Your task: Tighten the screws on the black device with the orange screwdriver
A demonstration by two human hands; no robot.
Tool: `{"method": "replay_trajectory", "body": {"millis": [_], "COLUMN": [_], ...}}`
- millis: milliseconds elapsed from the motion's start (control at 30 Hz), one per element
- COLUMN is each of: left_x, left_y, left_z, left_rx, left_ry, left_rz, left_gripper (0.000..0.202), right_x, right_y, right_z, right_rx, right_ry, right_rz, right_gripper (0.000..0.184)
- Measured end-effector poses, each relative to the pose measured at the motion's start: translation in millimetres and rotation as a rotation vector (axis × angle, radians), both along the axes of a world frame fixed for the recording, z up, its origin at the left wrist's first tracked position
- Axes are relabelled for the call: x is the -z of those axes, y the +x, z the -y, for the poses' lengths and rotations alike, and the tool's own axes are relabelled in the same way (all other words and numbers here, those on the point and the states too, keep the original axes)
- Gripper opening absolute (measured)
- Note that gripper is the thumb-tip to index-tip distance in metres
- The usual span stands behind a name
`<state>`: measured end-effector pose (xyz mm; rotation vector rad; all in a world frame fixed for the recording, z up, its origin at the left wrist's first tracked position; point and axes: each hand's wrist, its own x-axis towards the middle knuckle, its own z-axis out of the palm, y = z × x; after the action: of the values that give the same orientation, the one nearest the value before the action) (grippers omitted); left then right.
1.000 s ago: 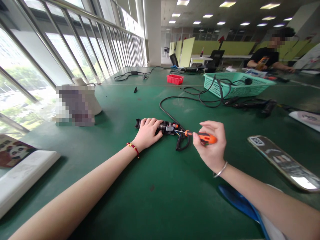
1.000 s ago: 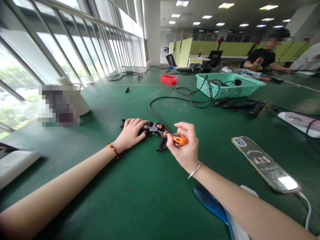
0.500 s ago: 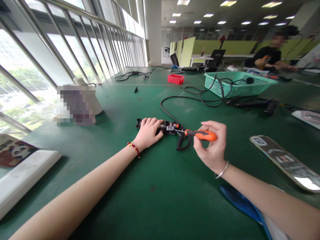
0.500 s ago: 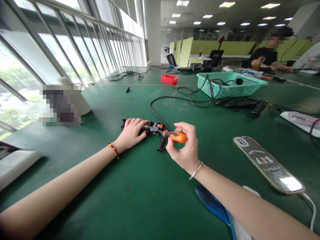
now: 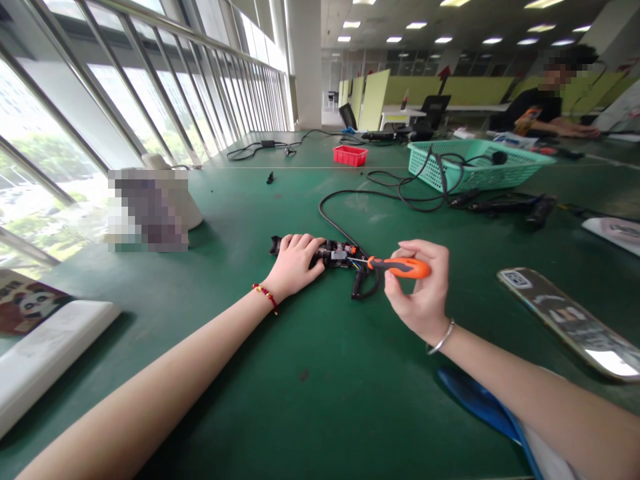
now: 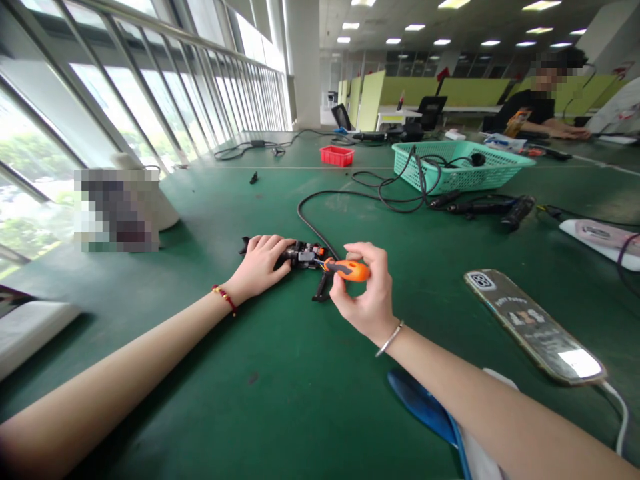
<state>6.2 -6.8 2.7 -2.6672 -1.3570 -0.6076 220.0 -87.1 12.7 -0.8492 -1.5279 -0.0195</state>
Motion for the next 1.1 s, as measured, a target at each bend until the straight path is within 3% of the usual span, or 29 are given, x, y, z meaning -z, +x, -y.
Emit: {"method": "replay_trajectory", "body": {"millis": [233,500,633,800,900,1033,1100], "left_x": [0.3,0.2,0.3,0.1,-0.1,-0.9,-1.2], "left_y": [-0.1,-0.5,-0.4,-0.2,0.4,0.7,0.4], "left_z": [-0.3,0.1,0.2,0.2,0.5,0.8,0.7], "left_rx": [0.0,0.0,0.001,-0.002,-0.002,-0.01,-0.008], "left_ry": [0.006,0.002,0.007,0.004,0.001,-0.003,-0.006], "left_rz": [-0.007,-0.005,-0.012,-0.013,-0.01,-0.02,-0.017], "left_gripper": [0.04,0.039,0.04,0.04,0.04,0.04,0.04], "right_x": [-3.9,1.4,-1.3,-8.2,-8.2,-4.3,-4.0], "right_y": [0.3,0.4,6.1,9.5,7.1,5.8,6.4], "right_z": [1.1,-2.7,-4.8,-1.0,0.2,-2.1,-2.7], "right_rx": [0.076,0.052,0.152,0.169,0.122,-0.062,-0.059], "right_ry": [-0.057,0.011,0.053,0.028,-0.023,0.01,0.02], "right_rz": [0.011,-0.022,0.054,0.107,0.026,-0.04,-0.035], "right_gripper": [0.023,0.043,0.024,0.007,0.011,0.033,0.032]}}
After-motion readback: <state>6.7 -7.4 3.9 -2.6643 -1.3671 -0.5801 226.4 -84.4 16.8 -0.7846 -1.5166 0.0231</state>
